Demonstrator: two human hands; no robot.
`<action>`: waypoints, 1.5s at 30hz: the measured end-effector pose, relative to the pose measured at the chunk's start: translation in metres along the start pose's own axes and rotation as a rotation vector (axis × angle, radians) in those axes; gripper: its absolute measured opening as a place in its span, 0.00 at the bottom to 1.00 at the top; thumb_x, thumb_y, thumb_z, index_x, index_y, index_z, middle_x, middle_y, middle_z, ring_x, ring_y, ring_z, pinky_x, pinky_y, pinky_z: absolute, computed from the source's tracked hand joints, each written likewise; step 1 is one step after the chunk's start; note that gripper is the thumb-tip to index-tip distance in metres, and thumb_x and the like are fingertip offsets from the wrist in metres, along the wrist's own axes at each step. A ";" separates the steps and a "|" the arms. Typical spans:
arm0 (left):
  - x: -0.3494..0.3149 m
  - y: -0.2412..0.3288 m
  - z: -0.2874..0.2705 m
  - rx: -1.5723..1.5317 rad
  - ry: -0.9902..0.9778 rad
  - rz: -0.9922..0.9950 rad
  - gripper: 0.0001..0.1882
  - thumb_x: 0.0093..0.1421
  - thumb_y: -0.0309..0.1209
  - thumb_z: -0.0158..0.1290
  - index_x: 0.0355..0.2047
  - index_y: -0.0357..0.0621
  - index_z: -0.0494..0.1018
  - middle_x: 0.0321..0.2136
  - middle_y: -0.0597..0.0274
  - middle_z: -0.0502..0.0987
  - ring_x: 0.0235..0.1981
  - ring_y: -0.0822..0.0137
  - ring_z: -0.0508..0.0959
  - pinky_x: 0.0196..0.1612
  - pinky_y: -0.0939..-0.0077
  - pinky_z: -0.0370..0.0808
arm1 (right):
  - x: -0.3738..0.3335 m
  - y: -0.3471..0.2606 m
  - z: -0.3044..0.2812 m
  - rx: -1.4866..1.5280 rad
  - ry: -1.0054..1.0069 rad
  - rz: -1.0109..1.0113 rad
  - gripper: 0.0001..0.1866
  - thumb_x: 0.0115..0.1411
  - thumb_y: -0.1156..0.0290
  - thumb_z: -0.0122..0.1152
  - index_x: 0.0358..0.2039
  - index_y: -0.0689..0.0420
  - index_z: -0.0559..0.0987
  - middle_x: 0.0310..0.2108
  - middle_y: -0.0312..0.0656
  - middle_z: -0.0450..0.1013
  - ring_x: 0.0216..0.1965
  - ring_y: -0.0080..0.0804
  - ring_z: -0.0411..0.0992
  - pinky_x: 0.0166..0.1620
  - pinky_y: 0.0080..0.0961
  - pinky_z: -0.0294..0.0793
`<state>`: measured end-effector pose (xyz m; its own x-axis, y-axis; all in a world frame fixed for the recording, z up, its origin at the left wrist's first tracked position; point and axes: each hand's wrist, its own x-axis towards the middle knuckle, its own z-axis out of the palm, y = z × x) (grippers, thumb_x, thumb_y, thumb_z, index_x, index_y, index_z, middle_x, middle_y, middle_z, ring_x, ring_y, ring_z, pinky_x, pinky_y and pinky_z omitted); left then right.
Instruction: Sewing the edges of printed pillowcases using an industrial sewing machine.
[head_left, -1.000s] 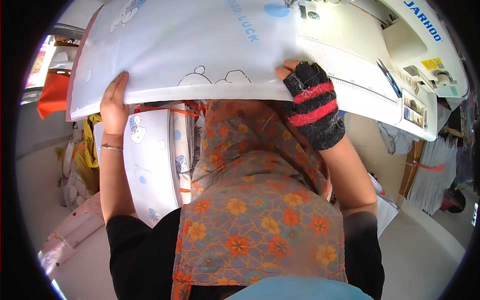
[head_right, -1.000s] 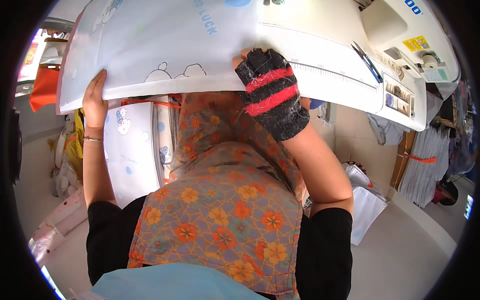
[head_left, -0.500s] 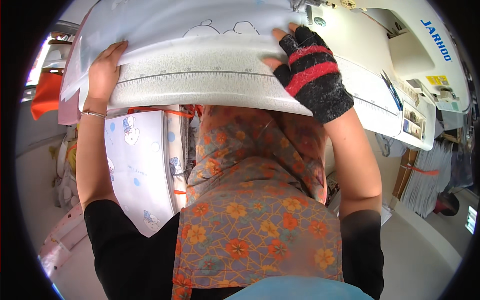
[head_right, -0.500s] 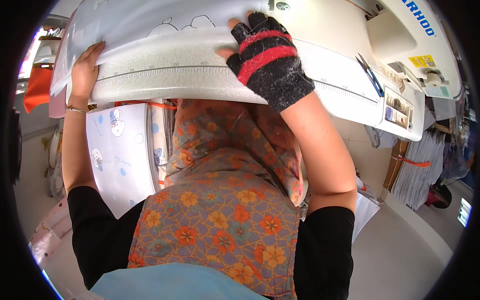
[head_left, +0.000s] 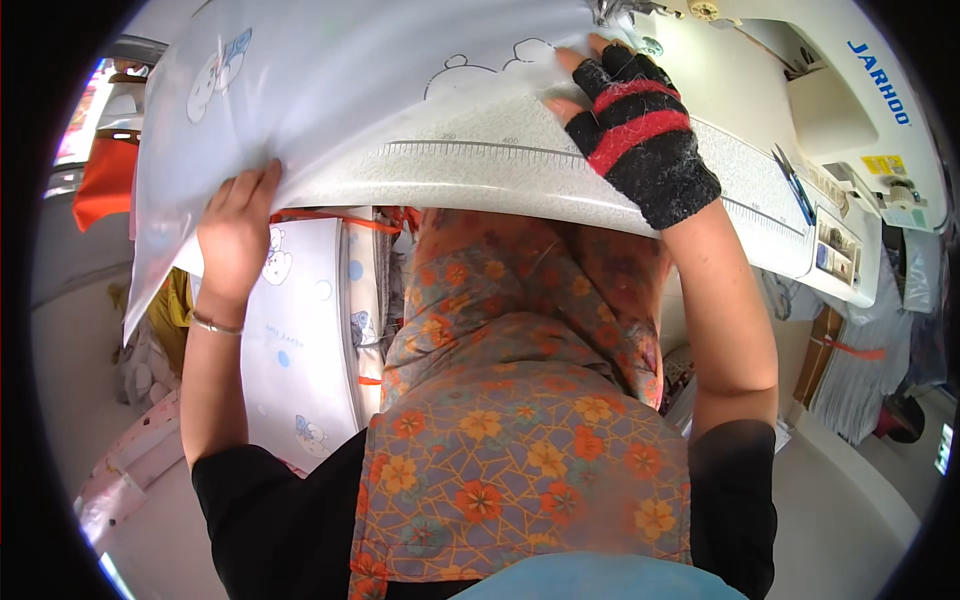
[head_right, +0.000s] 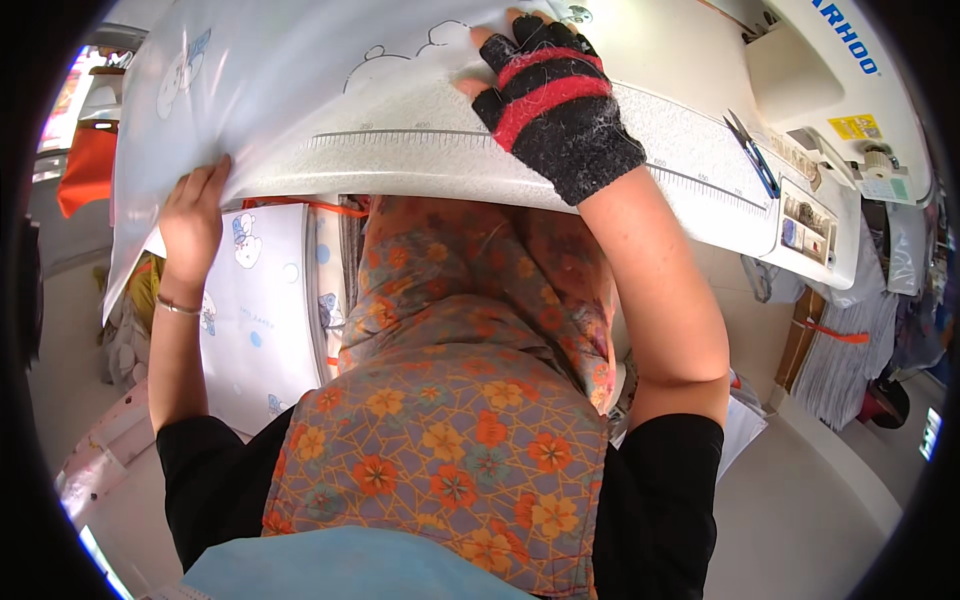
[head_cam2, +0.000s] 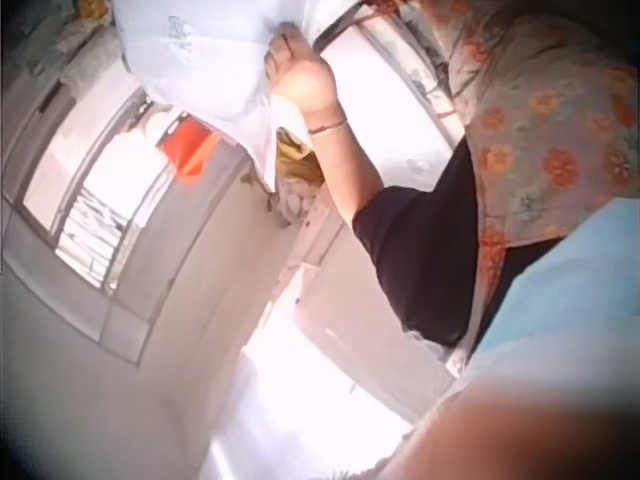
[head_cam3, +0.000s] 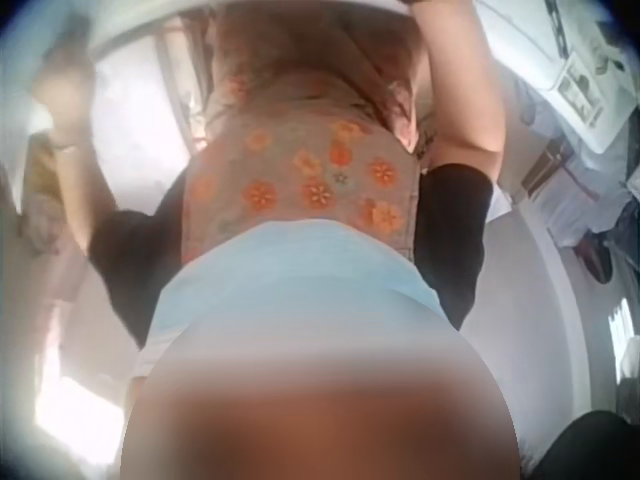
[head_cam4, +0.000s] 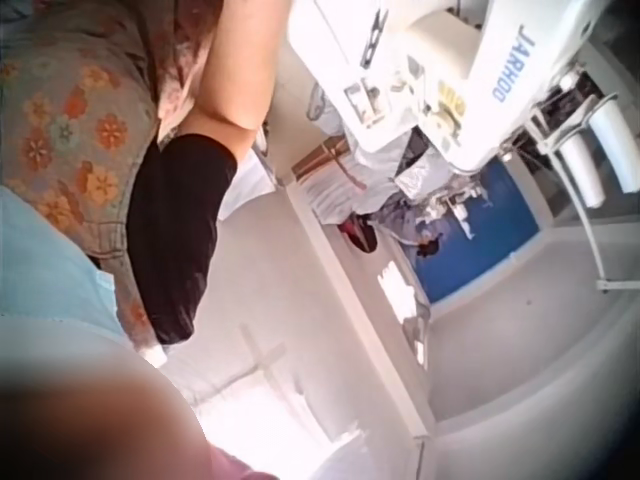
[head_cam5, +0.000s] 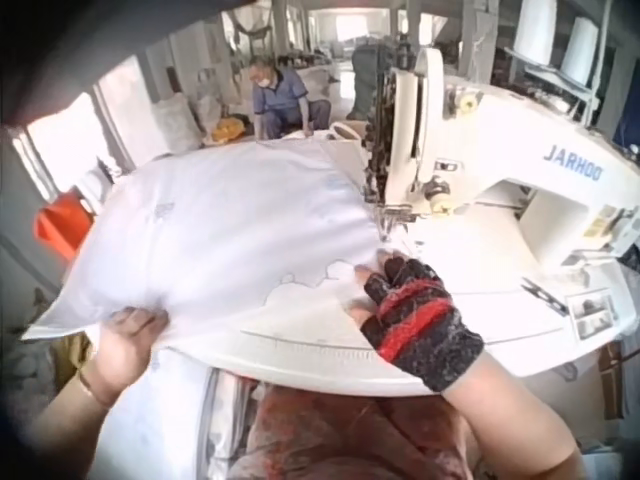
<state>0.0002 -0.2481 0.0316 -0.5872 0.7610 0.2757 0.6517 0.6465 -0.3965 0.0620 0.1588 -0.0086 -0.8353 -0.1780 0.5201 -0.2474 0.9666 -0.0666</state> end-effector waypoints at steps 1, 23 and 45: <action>-0.006 0.009 -0.008 -0.046 -0.001 0.005 0.21 0.48 0.19 0.51 0.45 0.44 0.77 0.37 0.61 0.77 0.36 0.61 0.78 0.39 0.69 0.77 | 0.000 0.001 0.002 -0.005 0.001 0.022 0.24 0.57 0.55 0.62 0.51 0.52 0.76 0.55 0.53 0.69 0.55 0.53 0.68 0.58 0.43 0.68; 0.006 0.192 -0.081 -0.959 -0.544 0.377 0.14 0.54 0.33 0.54 0.38 0.38 0.68 0.31 0.53 0.72 0.30 0.53 0.78 0.30 0.60 0.76 | -0.055 -0.026 -0.040 0.372 0.263 0.078 0.13 0.57 0.77 0.58 0.44 0.59 0.78 0.38 0.50 0.76 0.40 0.49 0.75 0.43 0.35 0.76; 0.143 0.180 0.011 -0.469 0.254 0.131 0.23 0.62 0.47 0.49 0.54 0.51 0.72 0.56 0.58 0.70 0.58 0.54 0.67 0.56 0.41 0.63 | -0.149 -0.106 0.014 1.523 -0.324 1.021 0.28 0.53 0.63 0.67 0.54 0.57 0.72 0.46 0.39 0.72 0.47 0.29 0.69 0.51 0.30 0.71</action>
<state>0.0283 -0.0234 -0.0103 -0.3902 0.7879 0.4764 0.8898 0.4557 -0.0247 0.2061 0.0801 -0.0913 -0.9292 0.0913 -0.3580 0.3292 -0.2355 -0.9144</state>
